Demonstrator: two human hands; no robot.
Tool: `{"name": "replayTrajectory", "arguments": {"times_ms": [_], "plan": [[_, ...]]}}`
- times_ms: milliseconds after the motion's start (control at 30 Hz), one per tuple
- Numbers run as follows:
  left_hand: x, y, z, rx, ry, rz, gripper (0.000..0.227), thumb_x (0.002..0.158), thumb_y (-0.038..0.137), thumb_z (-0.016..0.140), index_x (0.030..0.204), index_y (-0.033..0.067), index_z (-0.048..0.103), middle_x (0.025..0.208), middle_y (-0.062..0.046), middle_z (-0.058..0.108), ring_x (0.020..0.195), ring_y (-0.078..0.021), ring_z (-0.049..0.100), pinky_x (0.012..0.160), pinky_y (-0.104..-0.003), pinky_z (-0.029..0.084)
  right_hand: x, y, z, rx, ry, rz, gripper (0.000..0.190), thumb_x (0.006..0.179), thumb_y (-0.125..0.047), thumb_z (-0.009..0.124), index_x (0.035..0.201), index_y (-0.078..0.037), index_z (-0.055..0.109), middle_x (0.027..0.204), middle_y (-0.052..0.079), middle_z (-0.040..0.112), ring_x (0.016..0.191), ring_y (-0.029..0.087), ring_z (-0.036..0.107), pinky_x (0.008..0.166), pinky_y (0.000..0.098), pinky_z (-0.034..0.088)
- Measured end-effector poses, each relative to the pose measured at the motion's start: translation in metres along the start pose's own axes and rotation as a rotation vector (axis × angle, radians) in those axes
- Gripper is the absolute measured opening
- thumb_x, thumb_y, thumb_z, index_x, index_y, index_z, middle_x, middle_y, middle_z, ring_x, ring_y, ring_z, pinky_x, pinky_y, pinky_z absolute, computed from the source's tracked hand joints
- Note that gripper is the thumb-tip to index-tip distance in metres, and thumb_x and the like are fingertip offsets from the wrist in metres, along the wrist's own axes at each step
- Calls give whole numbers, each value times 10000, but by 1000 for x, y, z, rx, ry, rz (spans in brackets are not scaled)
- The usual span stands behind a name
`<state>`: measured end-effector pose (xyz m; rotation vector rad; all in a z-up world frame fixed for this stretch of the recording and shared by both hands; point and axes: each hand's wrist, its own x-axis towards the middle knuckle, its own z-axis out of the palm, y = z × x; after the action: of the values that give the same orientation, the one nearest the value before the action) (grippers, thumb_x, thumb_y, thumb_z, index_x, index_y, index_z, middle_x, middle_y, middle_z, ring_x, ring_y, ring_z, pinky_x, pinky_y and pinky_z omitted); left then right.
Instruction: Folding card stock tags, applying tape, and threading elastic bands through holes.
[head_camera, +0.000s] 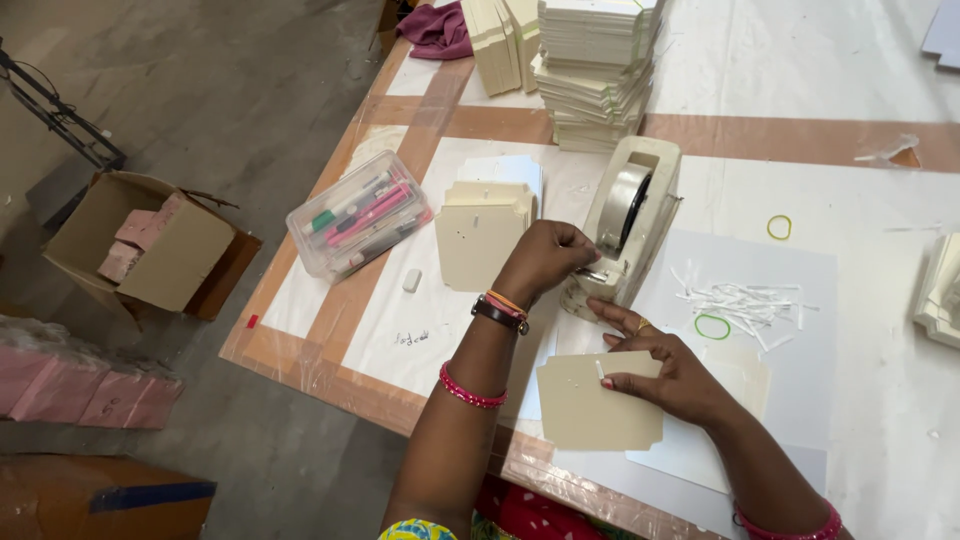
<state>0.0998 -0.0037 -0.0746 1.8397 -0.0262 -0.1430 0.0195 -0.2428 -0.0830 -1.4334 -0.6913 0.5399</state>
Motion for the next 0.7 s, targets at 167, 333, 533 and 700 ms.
{"name": "replayTrajectory", "arguments": {"times_ms": [167,333,533,700], "plan": [[0,19,2,-80,20,-14,126,806,90,788,843,-23,744,782,-64,755,703,-100,681,666,-264,559,-2,1,0,-57,5,-7,245,781,-127,820,1016,-61,815,1633,114,434,1528,281,363,1168,464,365],[-10,35,3,-73,70,-21,151,801,69,805,891,-43,757,795,-83,764,700,-105,691,668,-262,560,-1,1,2,-95,13,4,276,756,-123,834,1025,-66,811,1631,87,433,1527,272,363,1173,461,353],[-32,38,6,-261,174,-33,388,743,23,820,1030,-10,561,758,-154,746,681,-156,752,626,-263,586,-1,9,0,-90,-9,-16,238,789,-141,816,1014,-62,810,1649,106,380,1547,289,311,1191,487,347],[-46,20,15,-265,248,7,352,768,9,836,991,-6,565,754,-138,717,685,-162,704,586,-260,534,-2,10,0,-149,2,12,182,798,-148,834,946,-58,779,1647,112,411,1551,298,332,1206,488,349]]}}
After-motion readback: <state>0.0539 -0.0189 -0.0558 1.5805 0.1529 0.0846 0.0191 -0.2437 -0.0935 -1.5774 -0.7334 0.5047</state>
